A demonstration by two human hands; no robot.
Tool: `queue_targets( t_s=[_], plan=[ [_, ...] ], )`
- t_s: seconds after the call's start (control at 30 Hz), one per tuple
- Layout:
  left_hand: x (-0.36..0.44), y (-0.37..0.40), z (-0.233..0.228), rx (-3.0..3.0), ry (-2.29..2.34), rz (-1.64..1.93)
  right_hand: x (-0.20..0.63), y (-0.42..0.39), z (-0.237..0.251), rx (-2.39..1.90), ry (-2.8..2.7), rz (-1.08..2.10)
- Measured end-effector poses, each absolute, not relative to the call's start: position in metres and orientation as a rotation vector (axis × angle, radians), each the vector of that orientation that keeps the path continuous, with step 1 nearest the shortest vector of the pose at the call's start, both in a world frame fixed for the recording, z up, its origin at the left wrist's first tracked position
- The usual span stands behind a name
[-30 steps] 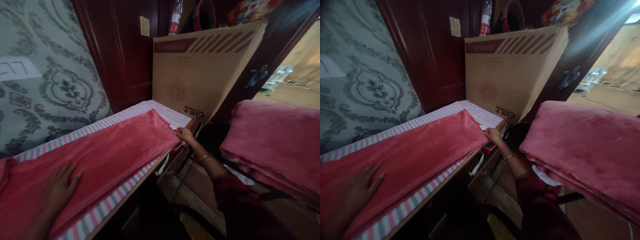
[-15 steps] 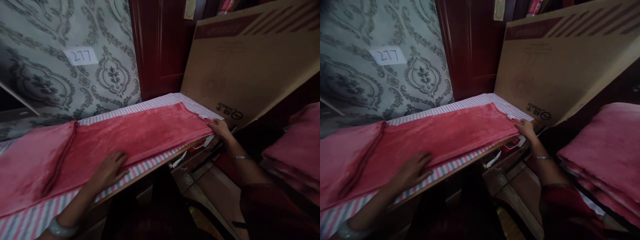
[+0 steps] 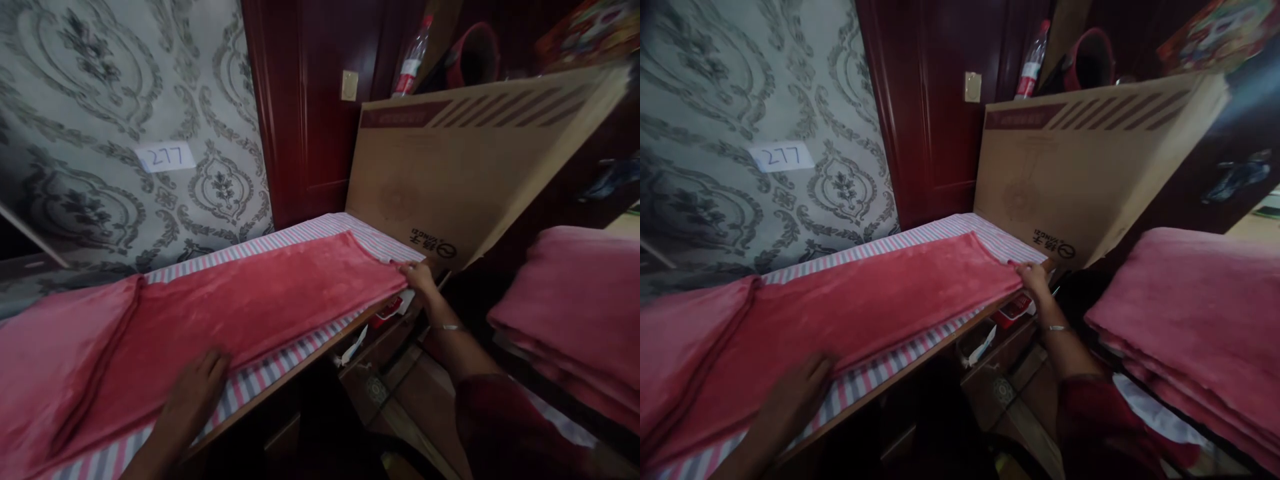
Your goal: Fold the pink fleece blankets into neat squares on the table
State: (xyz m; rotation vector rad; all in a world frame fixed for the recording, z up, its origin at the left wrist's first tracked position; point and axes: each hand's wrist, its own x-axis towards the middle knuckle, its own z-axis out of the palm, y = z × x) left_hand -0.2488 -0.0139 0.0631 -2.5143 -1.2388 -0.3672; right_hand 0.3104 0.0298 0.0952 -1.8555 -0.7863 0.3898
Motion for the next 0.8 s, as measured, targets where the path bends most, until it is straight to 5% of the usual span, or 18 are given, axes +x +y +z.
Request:
queue_targets(
  t_s=[0.17, 0.47, 0.8],
  plan=[
    [-0.259, -0.008, 0.056, -2.609, -1.239, -0.523, 0.307, 0.016, 0.066, -2.043, -0.885, 0.334],
    [-0.213, 0.055, 0.109, -2.851, -1.407, -0.607, 0.319, 0.038, 0.077, -2.252, -1.096, 0.328],
    [-0.13, 0.143, 0.092, -2.663, -1.518, -0.137, 0.318, 0.126, 0.105, -1.919, -1.367, 0.492]
  ],
)
